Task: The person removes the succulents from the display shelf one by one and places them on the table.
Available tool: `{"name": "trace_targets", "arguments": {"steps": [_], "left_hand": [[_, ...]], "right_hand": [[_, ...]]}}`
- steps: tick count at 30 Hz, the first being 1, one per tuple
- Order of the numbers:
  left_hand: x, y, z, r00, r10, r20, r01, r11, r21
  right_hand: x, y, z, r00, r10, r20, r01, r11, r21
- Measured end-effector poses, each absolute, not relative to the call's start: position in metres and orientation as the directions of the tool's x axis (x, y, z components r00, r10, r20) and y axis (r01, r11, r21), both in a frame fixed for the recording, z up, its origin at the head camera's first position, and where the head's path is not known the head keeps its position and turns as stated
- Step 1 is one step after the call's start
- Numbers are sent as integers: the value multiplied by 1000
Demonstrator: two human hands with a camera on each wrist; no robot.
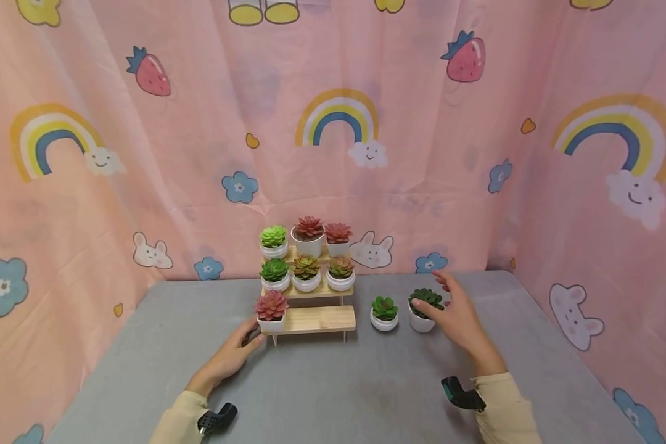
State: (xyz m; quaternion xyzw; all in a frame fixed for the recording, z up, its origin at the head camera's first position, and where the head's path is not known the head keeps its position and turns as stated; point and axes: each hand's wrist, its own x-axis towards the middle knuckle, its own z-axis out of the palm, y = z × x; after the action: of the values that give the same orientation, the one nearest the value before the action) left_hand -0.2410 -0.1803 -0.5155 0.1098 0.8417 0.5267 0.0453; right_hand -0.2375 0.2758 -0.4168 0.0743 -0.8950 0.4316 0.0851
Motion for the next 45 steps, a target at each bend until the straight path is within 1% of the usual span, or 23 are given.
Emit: {"name": "trace_targets", "arguments": {"steps": [4,8,13,18,22,27,33,38,42,45], "left_hand": [[-240,-181,-516,-973,227,30,127,425,896],[-239,-183,-518,-971,236,36,138,429,893],[-236,-181,-524,-972,231,35,135,430,893],[-232,-174,-531,-966,257,13,129,440,889],[-231,-171,-533,-966,254,40,145,411,900],[-233,-173,-529,-972,234,40,134,403,905],[-238,-178,-523,-969,245,26,129,416,900],[-244,-180,-519,-966,255,43,150,417,896],[-246,-182,-518,-964,261,42,156,435,887],[-246,-182,-517,-965,262,31,150,446,882]], "right_hand": [[-234,262,-413,-963,-92,252,-254,611,-750],[-232,250,-417,-955,-124,269,-287,608,-740],[-228,235,-425,-954,-155,257,-297,604,-740],[-215,219,-430,-951,-187,246,-309,612,-728],[-210,205,-435,-940,-237,246,-340,592,-730],[-212,189,-442,-925,-301,233,-368,545,-753],[-221,163,-440,-913,-359,195,-363,494,-790],[-232,135,-440,-880,-427,209,-403,436,-805],[-237,111,-443,-866,-466,179,-386,398,-832],[-240,95,-444,-865,-472,170,-370,372,-851]]}}
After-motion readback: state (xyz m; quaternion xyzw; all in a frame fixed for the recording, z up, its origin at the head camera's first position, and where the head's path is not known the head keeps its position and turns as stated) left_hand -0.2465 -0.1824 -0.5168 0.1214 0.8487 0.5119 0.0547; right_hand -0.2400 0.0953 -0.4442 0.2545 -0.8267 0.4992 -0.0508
